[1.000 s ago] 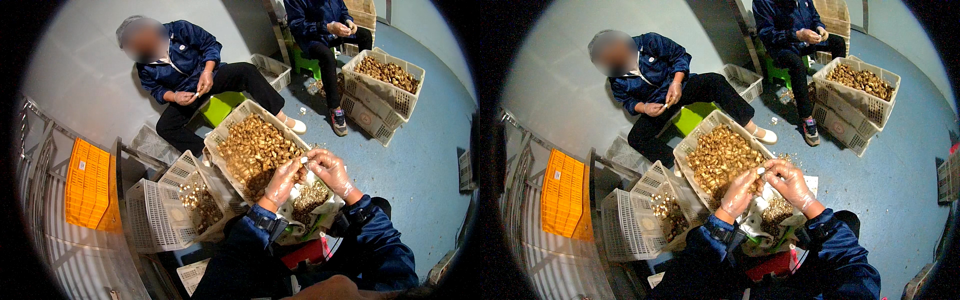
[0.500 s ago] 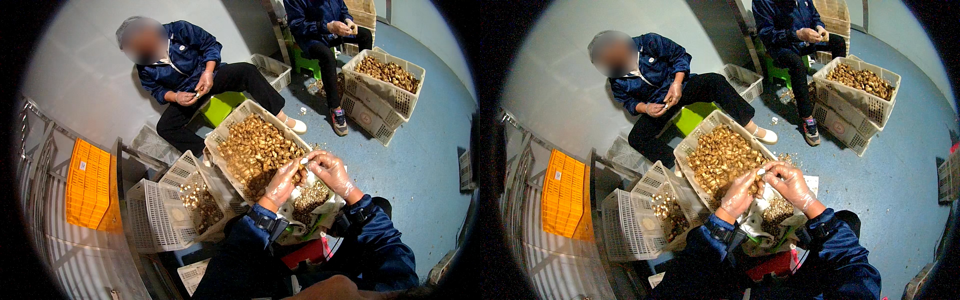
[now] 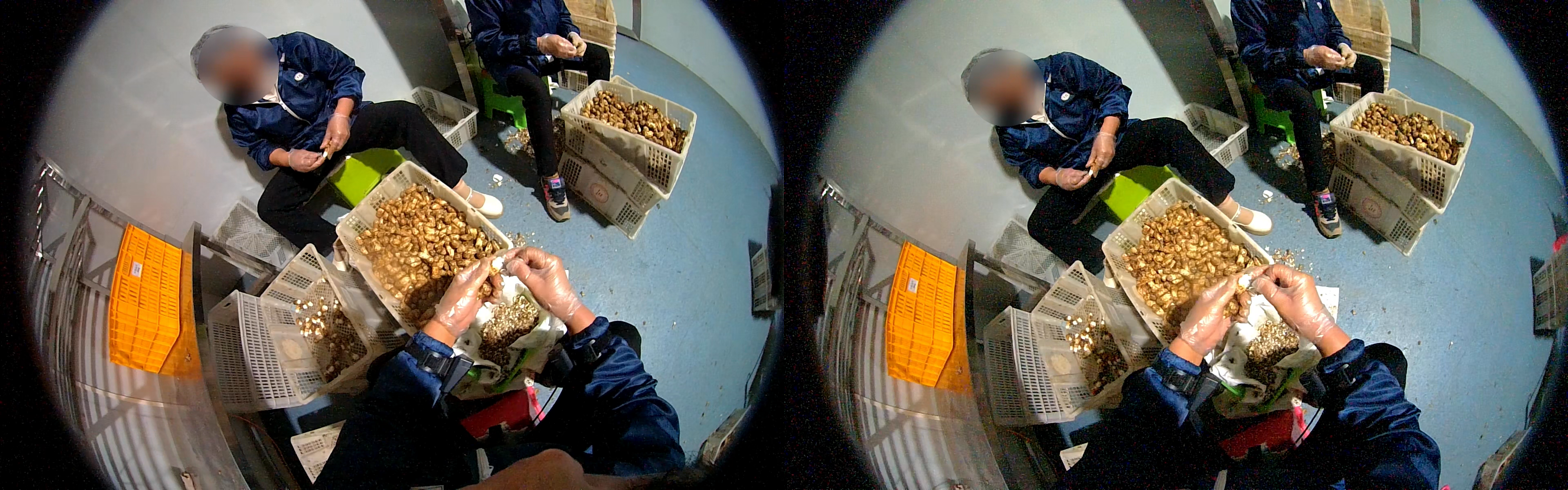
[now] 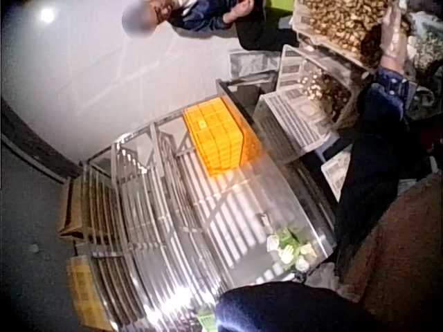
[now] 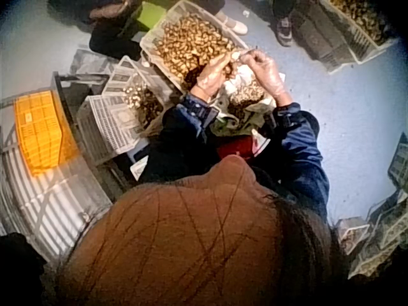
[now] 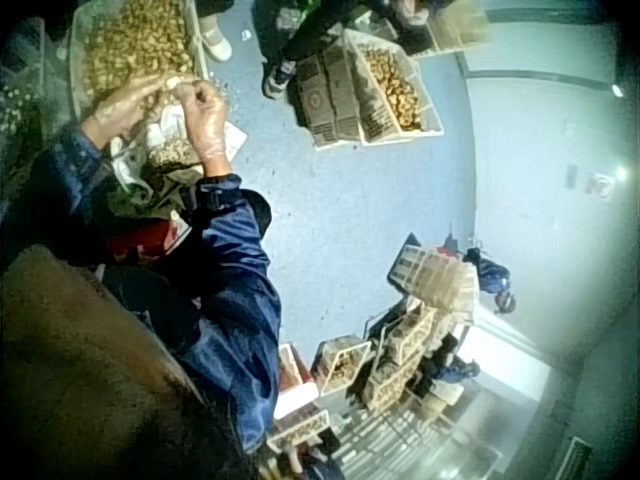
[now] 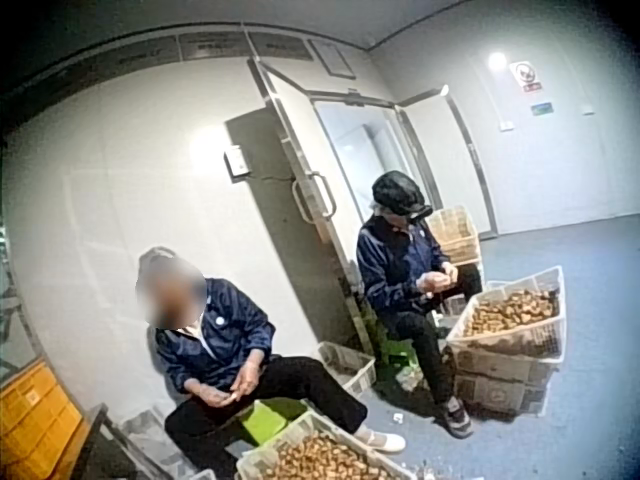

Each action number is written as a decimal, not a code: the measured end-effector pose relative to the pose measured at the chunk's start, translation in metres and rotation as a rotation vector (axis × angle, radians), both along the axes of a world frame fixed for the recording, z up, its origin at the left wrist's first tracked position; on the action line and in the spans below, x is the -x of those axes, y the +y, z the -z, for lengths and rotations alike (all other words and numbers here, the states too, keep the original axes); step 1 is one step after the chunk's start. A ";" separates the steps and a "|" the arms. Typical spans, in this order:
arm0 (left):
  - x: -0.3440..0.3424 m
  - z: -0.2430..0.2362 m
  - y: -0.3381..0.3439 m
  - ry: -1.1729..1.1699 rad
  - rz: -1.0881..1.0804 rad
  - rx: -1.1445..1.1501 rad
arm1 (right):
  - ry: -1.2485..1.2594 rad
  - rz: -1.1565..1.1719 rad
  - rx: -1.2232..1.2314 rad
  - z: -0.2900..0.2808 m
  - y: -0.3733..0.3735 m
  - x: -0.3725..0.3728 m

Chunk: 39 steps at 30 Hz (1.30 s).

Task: The person peels pieces of ginger by hand while seated on the floor surrounded by crates.

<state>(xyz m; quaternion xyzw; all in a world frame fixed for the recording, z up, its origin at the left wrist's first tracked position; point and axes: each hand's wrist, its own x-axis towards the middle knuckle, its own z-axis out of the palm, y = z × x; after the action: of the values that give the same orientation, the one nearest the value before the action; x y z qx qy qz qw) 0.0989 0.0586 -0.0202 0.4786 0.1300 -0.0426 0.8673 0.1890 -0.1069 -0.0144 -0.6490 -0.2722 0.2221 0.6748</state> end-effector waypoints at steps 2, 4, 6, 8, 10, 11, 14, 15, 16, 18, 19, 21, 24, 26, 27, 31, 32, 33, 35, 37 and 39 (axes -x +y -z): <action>-0.001 0.000 -0.001 -0.002 0.004 0.004 | 0.077 0.002 -0.045 0.003 -0.002 -0.001; -0.001 -0.001 -0.001 -0.012 -0.002 -0.011 | -0.076 -0.001 -0.023 0.001 -0.001 0.000; -0.001 -0.002 -0.002 -0.021 0.002 -0.024 | -0.097 0.006 0.006 0.003 -0.001 -0.001; -0.001 -0.006 -0.002 -0.029 0.016 -0.036 | 0.014 0.022 0.043 0.008 -0.001 -0.002; 0.000 -0.005 -0.001 -0.020 0.019 -0.025 | 0.068 0.027 0.059 0.005 -0.001 -0.002; 0.000 -0.005 0.000 -0.016 0.021 -0.020 | 0.094 0.030 0.068 0.004 -0.001 -0.002; -0.001 -0.007 -0.002 -0.038 0.035 -0.026 | -0.037 0.025 -0.062 0.002 0.001 0.001; -0.001 -0.007 -0.002 -0.029 0.018 -0.042 | -0.071 0.033 -0.045 0.003 0.001 0.001; -0.002 -0.006 -0.003 -0.021 0.000 -0.058 | -0.104 0.040 -0.028 0.005 0.002 0.001; 0.000 -0.004 -0.002 -0.010 -0.013 -0.077 | -0.085 0.074 0.011 0.011 0.003 -0.001; 0.000 -0.003 0.000 -0.007 -0.008 -0.080 | -0.032 0.101 0.035 0.017 0.001 -0.004; 0.000 -0.004 0.010 0.026 -0.067 -0.050 | 0.094 0.159 -0.016 0.009 0.005 -0.005; -0.003 -0.016 0.036 0.069 -0.242 0.042 | 0.094 0.234 -0.123 0.024 0.000 -0.015; -0.007 -0.029 0.047 0.045 -0.345 0.069 | 0.079 0.258 -0.107 0.036 -0.009 -0.020; -0.005 -0.031 0.059 0.030 -0.349 0.144 | 0.085 0.255 -0.120 0.035 -0.007 -0.020; -0.008 -0.003 0.094 0.045 -0.565 0.134 | 0.089 0.253 -0.094 0.030 -0.005 -0.019; -0.014 0.011 0.101 0.070 -0.566 0.151 | 0.096 0.264 -0.100 0.033 -0.007 -0.020; -0.007 0.015 0.118 0.081 -0.605 0.145 | 0.106 0.237 -0.131 0.032 0.003 -0.019; -0.015 0.049 0.130 0.042 -0.373 0.004 | 0.092 0.242 -0.113 0.036 -0.001 -0.020; -0.025 0.048 0.117 0.148 -0.251 -0.040 | 0.094 0.236 -0.101 0.038 -0.002 -0.020; -0.036 0.051 0.107 0.223 -0.092 -0.050 | 0.099 0.234 -0.085 0.034 -0.003 -0.020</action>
<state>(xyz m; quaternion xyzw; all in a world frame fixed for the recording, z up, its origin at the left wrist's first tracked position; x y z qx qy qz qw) 0.1348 0.1658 -0.0710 0.4857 0.2485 -0.0527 0.8364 0.2087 -0.1097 -0.0481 -0.6356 -0.1703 0.1619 0.7354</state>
